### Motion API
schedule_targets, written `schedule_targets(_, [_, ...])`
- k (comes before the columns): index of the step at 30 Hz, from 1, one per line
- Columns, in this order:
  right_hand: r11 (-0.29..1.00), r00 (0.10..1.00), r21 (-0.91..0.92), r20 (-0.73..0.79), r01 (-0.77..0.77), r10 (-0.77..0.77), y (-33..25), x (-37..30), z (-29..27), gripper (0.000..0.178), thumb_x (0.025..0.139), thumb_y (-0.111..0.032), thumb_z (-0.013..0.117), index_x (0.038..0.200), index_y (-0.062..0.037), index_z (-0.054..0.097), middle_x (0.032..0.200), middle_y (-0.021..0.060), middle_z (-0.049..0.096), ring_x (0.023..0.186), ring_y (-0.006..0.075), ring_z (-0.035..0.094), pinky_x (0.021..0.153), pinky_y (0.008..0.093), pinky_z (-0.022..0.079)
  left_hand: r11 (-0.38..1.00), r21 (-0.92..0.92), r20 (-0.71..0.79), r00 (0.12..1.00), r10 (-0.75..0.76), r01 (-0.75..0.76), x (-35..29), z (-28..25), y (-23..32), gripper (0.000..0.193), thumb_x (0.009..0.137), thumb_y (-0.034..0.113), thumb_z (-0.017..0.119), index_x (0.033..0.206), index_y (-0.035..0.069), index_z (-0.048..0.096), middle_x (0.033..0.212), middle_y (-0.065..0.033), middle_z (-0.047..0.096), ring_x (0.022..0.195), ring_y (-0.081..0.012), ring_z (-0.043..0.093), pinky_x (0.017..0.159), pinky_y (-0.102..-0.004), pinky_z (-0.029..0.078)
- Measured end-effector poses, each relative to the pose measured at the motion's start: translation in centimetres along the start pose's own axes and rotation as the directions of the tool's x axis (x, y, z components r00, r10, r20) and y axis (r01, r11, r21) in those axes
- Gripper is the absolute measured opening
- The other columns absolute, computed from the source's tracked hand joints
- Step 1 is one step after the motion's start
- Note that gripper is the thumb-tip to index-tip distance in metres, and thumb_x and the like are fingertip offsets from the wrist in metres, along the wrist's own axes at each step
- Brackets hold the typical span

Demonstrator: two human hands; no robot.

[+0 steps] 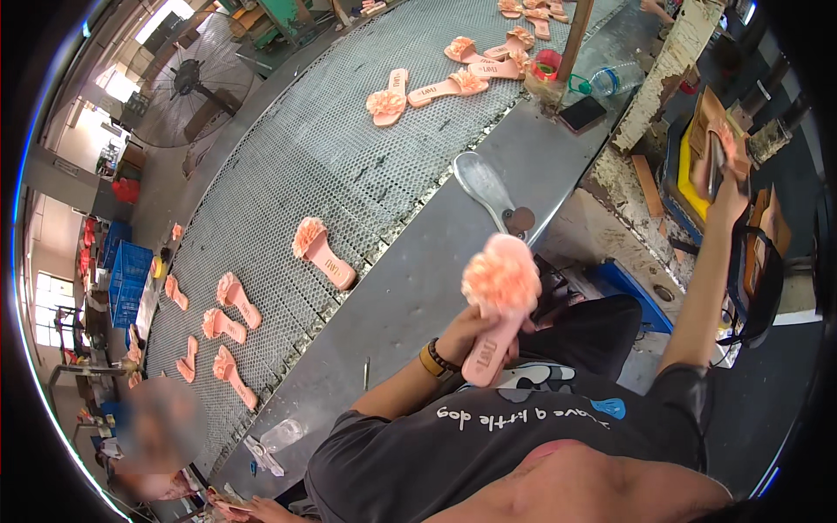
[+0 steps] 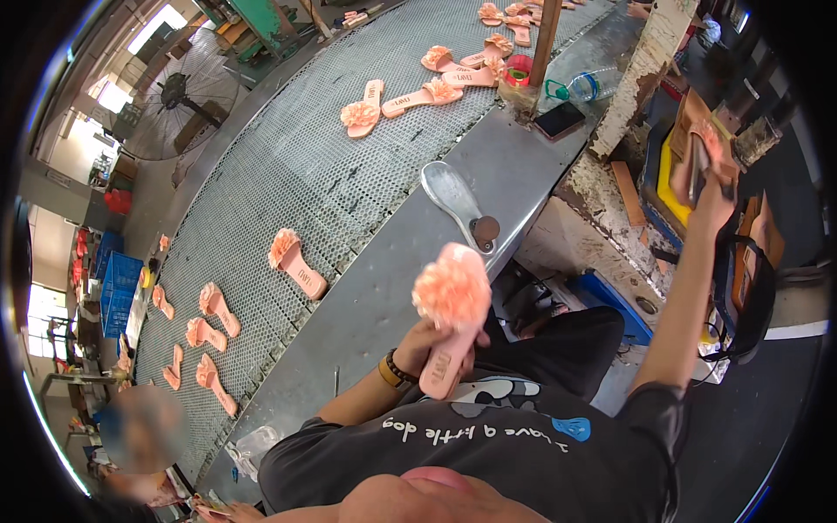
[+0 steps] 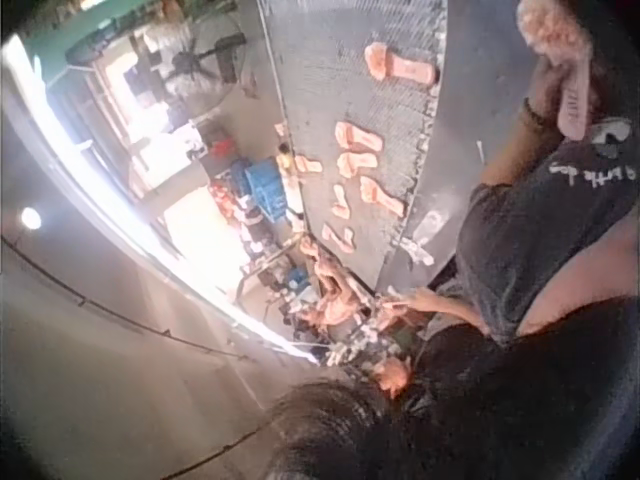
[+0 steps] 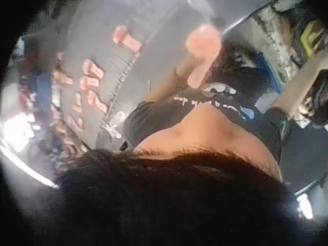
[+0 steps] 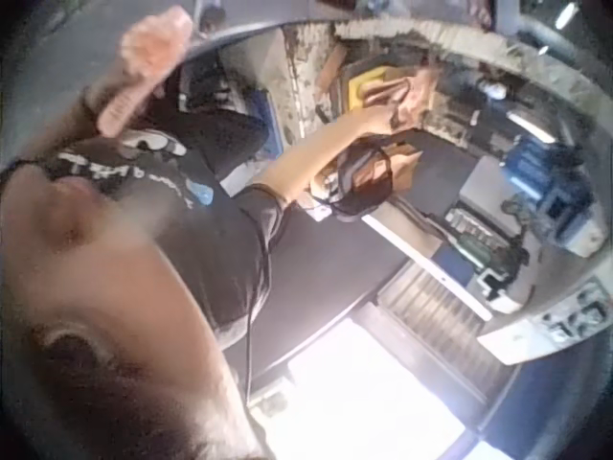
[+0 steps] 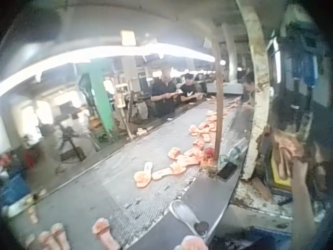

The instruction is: Assembling parts of sandals on a factory production line.

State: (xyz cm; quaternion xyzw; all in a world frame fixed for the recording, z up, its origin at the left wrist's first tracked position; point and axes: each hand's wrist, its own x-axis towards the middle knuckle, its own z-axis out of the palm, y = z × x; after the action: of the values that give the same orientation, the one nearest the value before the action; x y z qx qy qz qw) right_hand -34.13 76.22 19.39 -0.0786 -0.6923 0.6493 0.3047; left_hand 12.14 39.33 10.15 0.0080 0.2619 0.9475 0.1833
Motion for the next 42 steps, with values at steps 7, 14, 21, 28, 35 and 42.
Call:
schedule_targets(7, [0.955,0.687,0.283,0.677,0.09,-0.266,-8.0,-38.1,3.0,0.015,0.087,0.001,0.068,0.101,-0.0015,0.069,0.122,0.0134,0.07,0.117,0.0225,0.063,0.101,0.0362,0.048,0.953,0.04,-0.365,0.883,0.295,-0.302,2.8,-0.4,0.1,0.057,0.106,0.045,0.051,0.147,0.006,0.042,0.143,-0.0179,0.055,0.125,-0.0332,0.06,0.104,-0.0474,0.052])
schedule_targets(14, [0.923,0.232,0.215,0.962,-0.32,-0.144,-0.9,-46.4,4.1,0.021,0.085,0.004,0.07,0.104,-0.0036,0.064,0.128,0.0156,0.066,0.121,0.0252,0.063,0.104,0.036,0.047,0.5,0.582,-0.71,-0.101,0.697,-0.641,-7.2,-14.3,6.0,0.045,0.109,0.038,0.041,0.134,0.001,0.047,0.118,-0.0186,0.062,0.102,-0.0351,0.068,0.085,-0.0464,0.06])
schedule_targets(21, [0.956,0.188,0.286,0.938,0.063,-0.293,1.7,-47.9,7.0,0.031,0.085,0.0,0.072,0.114,0.0029,0.062,0.131,0.0201,0.061,0.122,0.0365,0.06,0.104,0.0406,0.047,0.577,0.65,-0.649,0.033,0.76,-0.494,-7.3,-13.4,4.8,0.033,0.111,0.029,0.041,0.131,0.004,0.047,0.107,-0.0185,0.07,0.08,-0.0314,0.074,0.066,-0.0389,0.064])
schedule_targets(28, [0.954,0.077,0.263,0.958,0.146,-0.276,1.0,-46.4,6.7,0.044,0.081,0.001,0.071,0.123,0.002,0.059,0.139,0.0188,0.055,0.131,0.0395,0.053,0.11,0.0442,0.044,0.614,0.675,-0.655,0.053,0.754,-0.409,-7.0,-13.6,5.4,0.032,0.111,0.028,0.041,0.129,0.002,0.048,0.105,-0.0183,0.071,0.078,-0.0288,0.074,0.066,-0.0392,0.064])
schedule_targets(35, [0.949,0.386,0.219,0.874,0.229,-0.295,4.1,-43.8,5.3,0.043,0.072,0.007,0.059,0.114,0.0,0.059,0.124,0.0191,0.058,0.126,0.0377,0.051,0.111,0.0441,0.039,0.616,0.593,-0.666,0.114,0.737,-0.518,-7.6,-13.2,5.2,0.03,0.11,0.025,0.043,0.127,0.002,0.05,0.099,-0.0165,0.069,0.074,-0.0269,0.073,0.061,-0.0383,0.062])
schedule_targets(42, [0.911,0.587,0.073,0.743,0.406,-0.321,4.5,-40.6,6.4,0.05,0.078,0.002,0.065,0.126,0.0042,0.05,0.118,0.0207,0.054,0.114,0.0348,0.054,0.104,0.0431,0.042,0.579,0.71,-0.608,0.066,0.791,-0.401,-7.1,-13.3,5.3,0.031,0.111,0.025,0.04,0.131,0.003,0.048,0.103,-0.0189,0.069,0.074,-0.0287,0.072,0.063,-0.0385,0.062])
